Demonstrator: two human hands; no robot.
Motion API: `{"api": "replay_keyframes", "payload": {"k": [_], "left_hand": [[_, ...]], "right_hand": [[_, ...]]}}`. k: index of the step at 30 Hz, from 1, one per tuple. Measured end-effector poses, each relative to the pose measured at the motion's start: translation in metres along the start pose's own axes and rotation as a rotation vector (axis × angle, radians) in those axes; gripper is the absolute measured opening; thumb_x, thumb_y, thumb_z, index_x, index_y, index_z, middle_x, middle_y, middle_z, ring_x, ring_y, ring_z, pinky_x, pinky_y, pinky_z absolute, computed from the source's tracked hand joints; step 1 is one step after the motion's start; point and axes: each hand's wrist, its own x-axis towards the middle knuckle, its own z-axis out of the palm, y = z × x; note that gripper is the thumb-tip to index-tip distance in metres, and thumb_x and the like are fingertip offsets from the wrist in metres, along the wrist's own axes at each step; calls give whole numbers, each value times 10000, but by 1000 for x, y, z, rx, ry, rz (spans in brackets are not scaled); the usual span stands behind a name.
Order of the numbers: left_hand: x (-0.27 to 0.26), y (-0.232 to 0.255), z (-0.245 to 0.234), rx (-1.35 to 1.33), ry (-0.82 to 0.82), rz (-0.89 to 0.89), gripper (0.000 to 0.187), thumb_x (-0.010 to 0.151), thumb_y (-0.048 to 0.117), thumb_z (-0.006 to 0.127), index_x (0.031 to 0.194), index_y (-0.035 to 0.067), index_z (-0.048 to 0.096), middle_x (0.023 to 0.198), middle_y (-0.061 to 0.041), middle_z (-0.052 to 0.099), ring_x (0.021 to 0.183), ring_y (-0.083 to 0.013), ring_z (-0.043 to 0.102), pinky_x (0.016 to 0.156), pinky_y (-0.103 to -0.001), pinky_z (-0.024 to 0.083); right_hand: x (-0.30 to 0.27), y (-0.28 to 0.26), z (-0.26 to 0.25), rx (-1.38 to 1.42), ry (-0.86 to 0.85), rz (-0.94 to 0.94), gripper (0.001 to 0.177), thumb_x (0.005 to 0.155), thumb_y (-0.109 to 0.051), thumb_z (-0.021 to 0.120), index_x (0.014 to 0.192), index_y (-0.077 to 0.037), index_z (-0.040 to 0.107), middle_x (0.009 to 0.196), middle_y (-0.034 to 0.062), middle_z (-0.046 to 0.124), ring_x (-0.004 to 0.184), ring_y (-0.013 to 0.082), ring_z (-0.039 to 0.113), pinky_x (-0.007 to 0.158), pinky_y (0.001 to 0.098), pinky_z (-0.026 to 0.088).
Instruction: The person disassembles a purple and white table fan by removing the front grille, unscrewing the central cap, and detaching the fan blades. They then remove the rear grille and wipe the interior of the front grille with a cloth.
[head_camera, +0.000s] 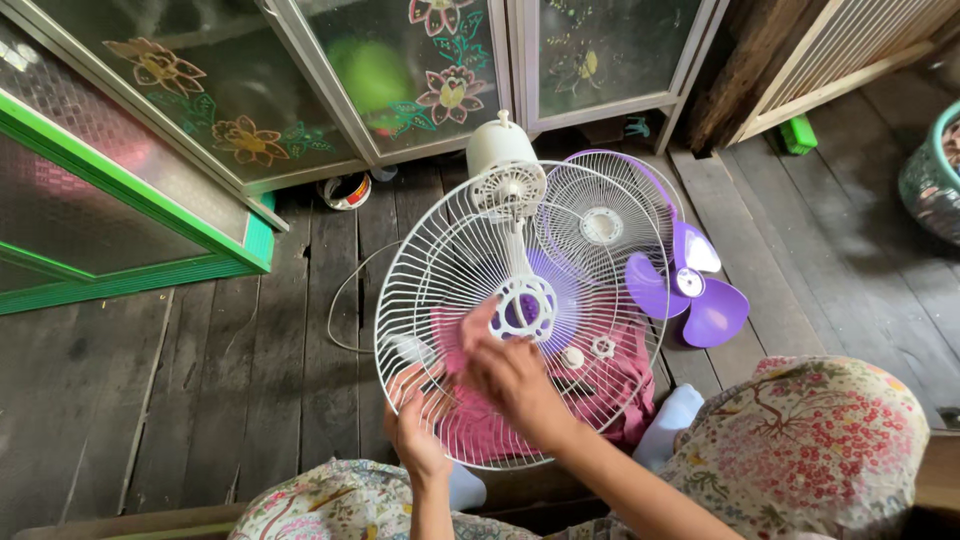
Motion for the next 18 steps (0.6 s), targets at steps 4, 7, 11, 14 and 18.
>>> {"api": "replay_keyframes", "payload": {"k": [4,7,11,14,18], "left_hand": [[1,6,3,-63,34,-59,476,867,140,452,1284,-68,552,1195,-270,685,990,-342,722,872,-417,597],[-7,8,6,-58,-3,-16,494,852,132,450,1283,-77,566,1153,-293,710,930,-353,731,800,-436,604],[-15,16,10,-56,-16,-31,491,845,133,454,1277,-74,565,1149,-286,713,935,-365,756,794,-425,608],[-23,16,17,-48,-11,-39,493,835,119,454,1268,-84,575,1142,-286,711,944,-365,743,789,-439,606],[-18,14,27,-43,0,6,488,830,100,447,1259,-91,583,1145,-266,694,999,-347,714,859,-446,614]], "right_hand": [[-11,-2,-12,-49,-49,-131,454,820,-31,749,1253,-69,619,1339,126,618,1195,295,605,958,451,482],[-3,20,-27,2,139,-27,500,832,-27,770,1304,-35,604,1324,128,610,1164,283,607,984,402,519],[23,53,-53,-77,378,245,446,885,72,700,1300,-57,604,1277,183,578,1146,303,602,962,354,535],[43,66,-56,-87,510,234,421,969,57,652,1363,-60,562,1344,194,543,1204,303,599,992,379,524],[45,42,-25,32,143,275,521,927,-103,637,1441,-71,558,1221,129,579,992,278,550,847,406,470]]}}
